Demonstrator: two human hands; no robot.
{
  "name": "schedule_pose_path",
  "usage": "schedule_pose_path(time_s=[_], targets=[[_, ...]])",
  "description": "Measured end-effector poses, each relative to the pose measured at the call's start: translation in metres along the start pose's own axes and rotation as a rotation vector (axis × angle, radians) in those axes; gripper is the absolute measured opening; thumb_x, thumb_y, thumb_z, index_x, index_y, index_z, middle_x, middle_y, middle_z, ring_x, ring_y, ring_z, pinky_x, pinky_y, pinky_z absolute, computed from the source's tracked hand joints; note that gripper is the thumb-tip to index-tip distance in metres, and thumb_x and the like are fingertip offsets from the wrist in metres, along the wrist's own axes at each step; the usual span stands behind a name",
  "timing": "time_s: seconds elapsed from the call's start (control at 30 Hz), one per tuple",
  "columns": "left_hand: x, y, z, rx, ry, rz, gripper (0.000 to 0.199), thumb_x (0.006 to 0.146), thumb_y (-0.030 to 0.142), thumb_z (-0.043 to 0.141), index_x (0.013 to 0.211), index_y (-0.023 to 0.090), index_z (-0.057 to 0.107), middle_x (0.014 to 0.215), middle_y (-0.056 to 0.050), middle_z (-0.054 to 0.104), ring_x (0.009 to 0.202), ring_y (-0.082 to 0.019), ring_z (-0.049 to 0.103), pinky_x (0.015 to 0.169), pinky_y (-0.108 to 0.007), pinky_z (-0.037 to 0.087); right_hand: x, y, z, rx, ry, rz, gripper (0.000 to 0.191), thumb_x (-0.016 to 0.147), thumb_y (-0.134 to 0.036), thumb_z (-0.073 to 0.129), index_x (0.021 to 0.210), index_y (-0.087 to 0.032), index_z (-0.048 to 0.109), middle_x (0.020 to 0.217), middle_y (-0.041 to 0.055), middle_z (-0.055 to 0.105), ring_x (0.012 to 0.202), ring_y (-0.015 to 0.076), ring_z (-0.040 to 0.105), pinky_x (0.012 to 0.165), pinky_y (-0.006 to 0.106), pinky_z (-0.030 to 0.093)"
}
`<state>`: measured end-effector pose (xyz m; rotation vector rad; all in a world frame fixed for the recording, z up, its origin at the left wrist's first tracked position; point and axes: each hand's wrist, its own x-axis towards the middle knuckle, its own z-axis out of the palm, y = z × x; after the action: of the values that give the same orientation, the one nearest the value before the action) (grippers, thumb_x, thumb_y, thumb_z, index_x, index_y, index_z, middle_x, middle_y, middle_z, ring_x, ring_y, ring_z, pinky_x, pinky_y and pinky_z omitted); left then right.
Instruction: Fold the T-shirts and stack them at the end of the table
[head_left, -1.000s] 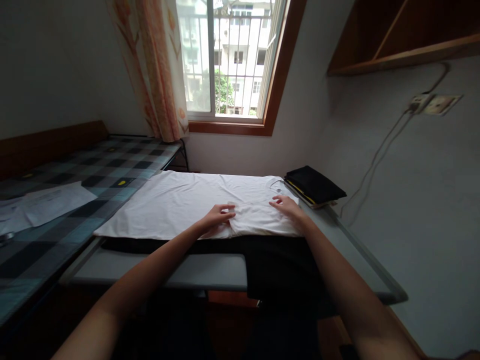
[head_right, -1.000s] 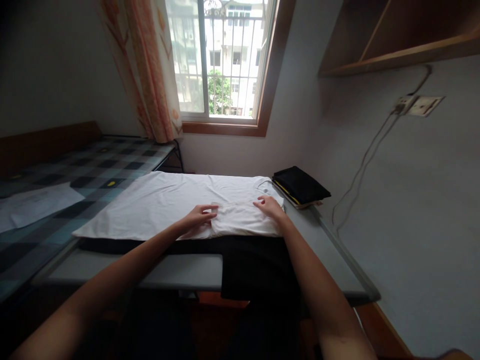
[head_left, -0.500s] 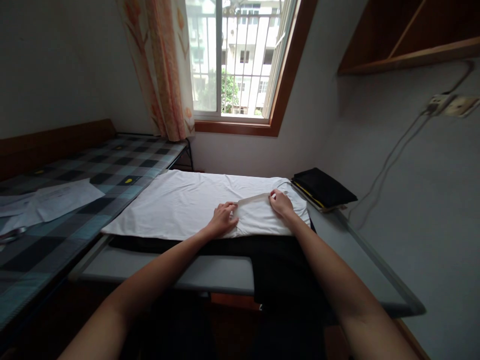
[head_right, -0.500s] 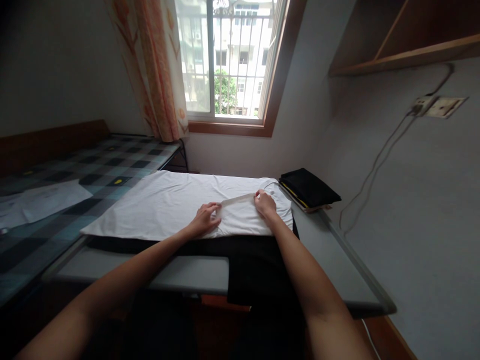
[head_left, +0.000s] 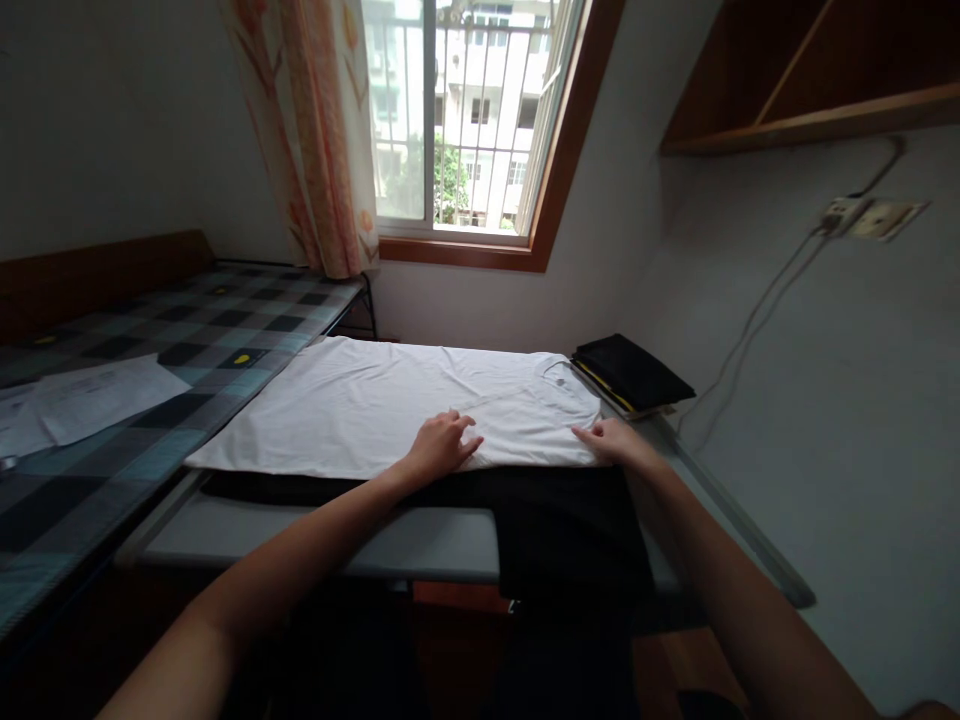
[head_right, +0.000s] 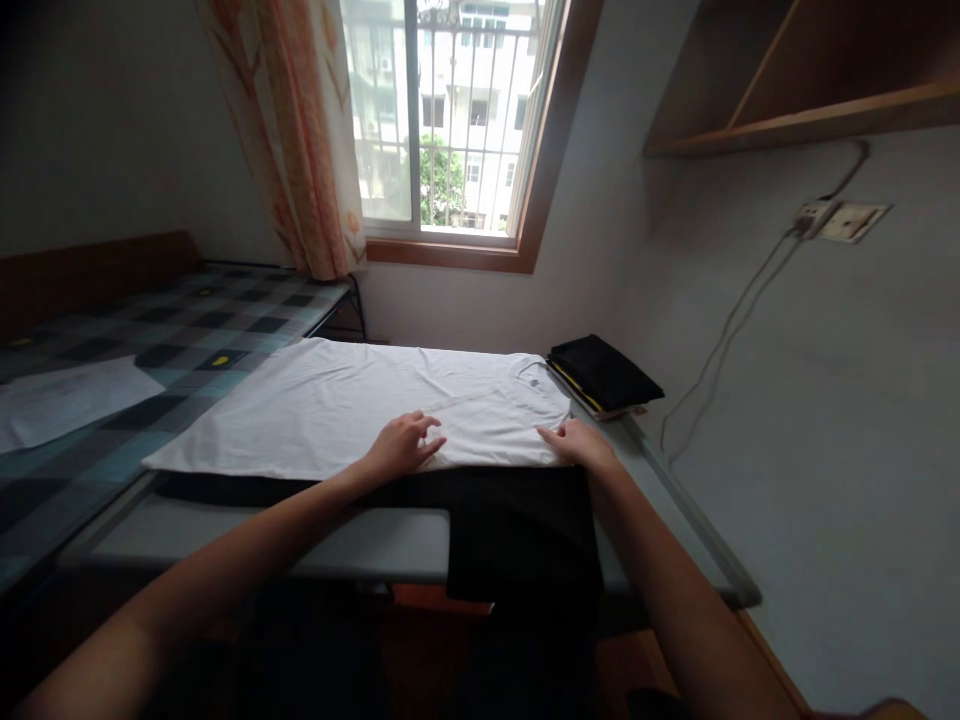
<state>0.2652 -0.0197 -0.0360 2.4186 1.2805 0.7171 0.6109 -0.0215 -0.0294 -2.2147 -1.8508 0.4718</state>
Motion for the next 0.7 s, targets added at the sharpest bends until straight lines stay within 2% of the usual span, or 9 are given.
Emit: schedule_pose_path(time_s=[0.07, 0.2, 0.33, 0.43, 0.6, 0.7], targets=[[0.001, -0.003, -0.001, 0.025, -0.009, -0.126, 0.036, 0.086, 0.043, 0.059, 0.11, 0.016, 0.067, 0.082, -0.009, 0.067, 0.086, -0.025, 0.062, 0.083, -0.034, 0.044, -0.01, 0.003, 0.003, 0.113, -0.032, -0.057, 0.056, 0.072, -0.071, 0.054, 0.049, -0.02, 0.05, 0.05, 0.003, 0.052, 0.051, 0.0156, 0.048, 0.049, 0.028, 0.03], [0.004, -0.008, -0.001, -0.172, -0.084, -0.177, 0.043, 0.085, 0.043, 0.059, 0.118, 0.015, 0.063, 0.076, -0.005, 0.067, 0.076, -0.021, 0.063, 0.075, -0.029, 0.045, -0.023, 0.001, 0.013, 0.331, 0.047, -0.16, 0.049, 0.069, -0.068, 0.056, 0.063, -0.019, 0.057, 0.057, 0.0017, 0.057, 0.055, 0.0146, 0.049, 0.051, 0.026, 0.035], [0.01, -0.016, 0.002, -0.405, -0.11, -0.208, 0.051, 0.08, 0.037, 0.063, 0.125, 0.012, 0.059, 0.084, -0.006, 0.068, 0.075, -0.018, 0.063, 0.072, -0.026, 0.047, -0.027, 0.0, 0.026, 0.395, 0.186, -0.133, 0.043, 0.07, -0.061, 0.059, 0.073, -0.019, 0.059, 0.062, 0.0021, 0.06, 0.057, 0.0158, 0.052, 0.053, 0.027, 0.038], [0.013, -0.022, 0.001, -0.472, -0.136, -0.235, 0.047, 0.078, 0.036, 0.064, 0.118, 0.012, 0.065, 0.083, -0.006, 0.069, 0.074, -0.017, 0.063, 0.07, -0.026, 0.048, -0.028, 0.0, 0.032, 0.404, 0.243, -0.092, 0.042, 0.072, -0.059, 0.058, 0.08, -0.019, 0.062, 0.067, 0.0044, 0.064, 0.063, 0.0191, 0.058, 0.057, 0.029, 0.042], [0.012, -0.019, 0.0, -0.451, -0.26, -0.133, 0.043, 0.081, 0.042, 0.059, 0.108, 0.012, 0.072, 0.083, -0.007, 0.07, 0.074, -0.017, 0.06, 0.069, -0.026, 0.046, -0.03, -0.008, 0.035, 0.321, 0.317, -0.046, 0.043, 0.07, -0.053, 0.065, 0.099, -0.021, 0.067, 0.087, 0.0084, 0.071, 0.09, 0.0276, 0.066, 0.077, 0.037, 0.048], [0.009, -0.013, 0.005, -0.331, -0.226, -0.085, 0.037, 0.08, 0.042, 0.062, 0.103, 0.016, 0.075, 0.091, -0.006, 0.068, 0.077, -0.016, 0.06, 0.071, -0.026, 0.046, -0.032, -0.011, 0.036, 0.301, 0.341, -0.123, 0.046, 0.072, -0.047, 0.066, 0.113, -0.026, 0.065, 0.093, 0.0049, 0.072, 0.094, 0.0275, 0.067, 0.084, 0.041, 0.048]])
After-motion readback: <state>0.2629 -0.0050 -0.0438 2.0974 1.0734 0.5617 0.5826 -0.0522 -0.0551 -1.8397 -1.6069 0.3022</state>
